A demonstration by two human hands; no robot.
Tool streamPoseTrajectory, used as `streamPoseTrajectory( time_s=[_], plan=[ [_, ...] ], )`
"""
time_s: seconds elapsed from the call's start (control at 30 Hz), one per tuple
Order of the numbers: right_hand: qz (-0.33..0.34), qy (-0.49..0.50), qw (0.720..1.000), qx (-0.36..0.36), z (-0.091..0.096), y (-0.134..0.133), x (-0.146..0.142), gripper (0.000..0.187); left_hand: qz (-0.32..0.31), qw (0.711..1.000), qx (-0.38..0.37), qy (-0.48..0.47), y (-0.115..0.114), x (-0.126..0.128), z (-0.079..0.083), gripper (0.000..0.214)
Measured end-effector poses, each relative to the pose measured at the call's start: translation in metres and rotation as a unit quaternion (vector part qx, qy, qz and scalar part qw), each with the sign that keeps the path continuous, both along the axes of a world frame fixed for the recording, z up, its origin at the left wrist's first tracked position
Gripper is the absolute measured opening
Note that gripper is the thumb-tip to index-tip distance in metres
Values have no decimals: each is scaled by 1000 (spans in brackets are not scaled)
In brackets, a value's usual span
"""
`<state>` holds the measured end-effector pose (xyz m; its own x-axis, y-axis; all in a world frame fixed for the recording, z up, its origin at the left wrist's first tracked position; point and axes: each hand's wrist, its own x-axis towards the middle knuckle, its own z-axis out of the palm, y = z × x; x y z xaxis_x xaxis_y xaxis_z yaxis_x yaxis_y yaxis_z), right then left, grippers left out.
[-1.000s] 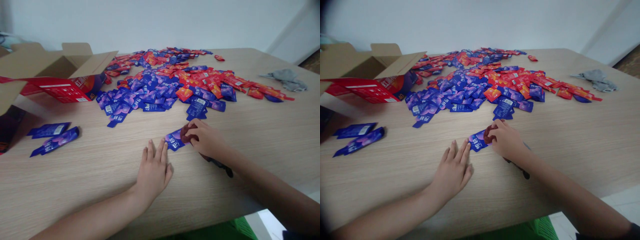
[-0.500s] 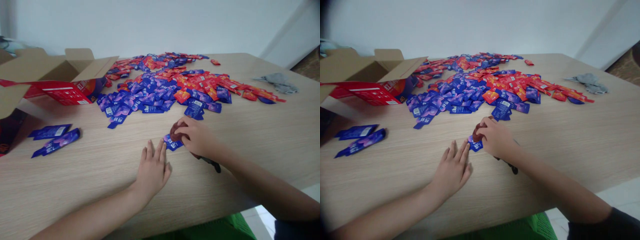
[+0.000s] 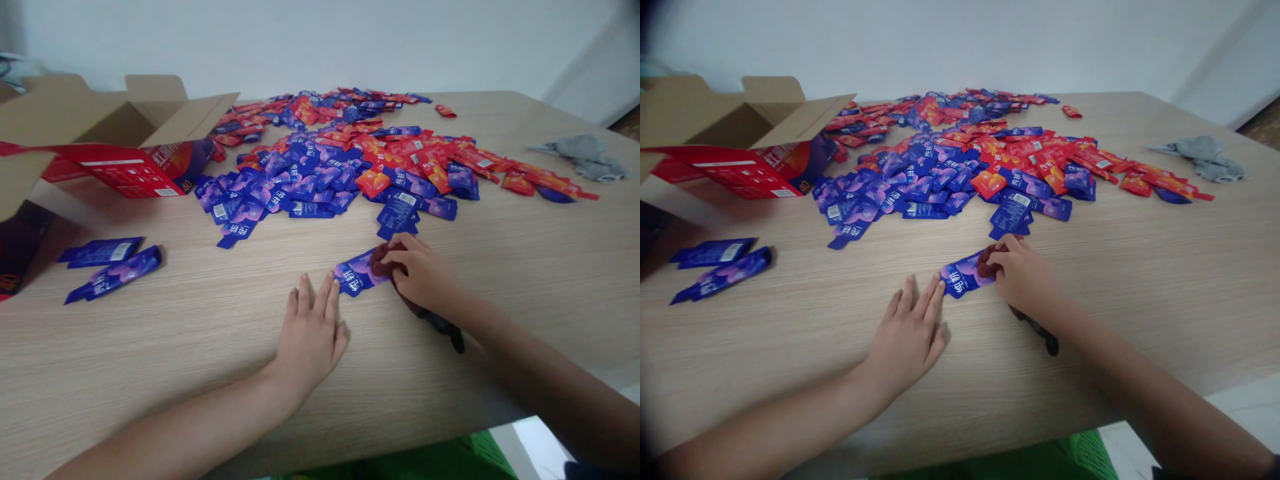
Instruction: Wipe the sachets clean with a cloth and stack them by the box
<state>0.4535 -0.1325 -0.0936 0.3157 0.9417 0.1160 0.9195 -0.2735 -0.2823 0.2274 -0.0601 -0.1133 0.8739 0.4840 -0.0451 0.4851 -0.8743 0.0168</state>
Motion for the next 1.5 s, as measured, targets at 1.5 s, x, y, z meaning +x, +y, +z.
streamPoseTrajectory(
  time_s=[1.5],
  plan=[
    [16, 124, 986, 108, 26, -4, 30, 24, 28, 995, -63, -68, 46, 81, 19, 33]
  ],
)
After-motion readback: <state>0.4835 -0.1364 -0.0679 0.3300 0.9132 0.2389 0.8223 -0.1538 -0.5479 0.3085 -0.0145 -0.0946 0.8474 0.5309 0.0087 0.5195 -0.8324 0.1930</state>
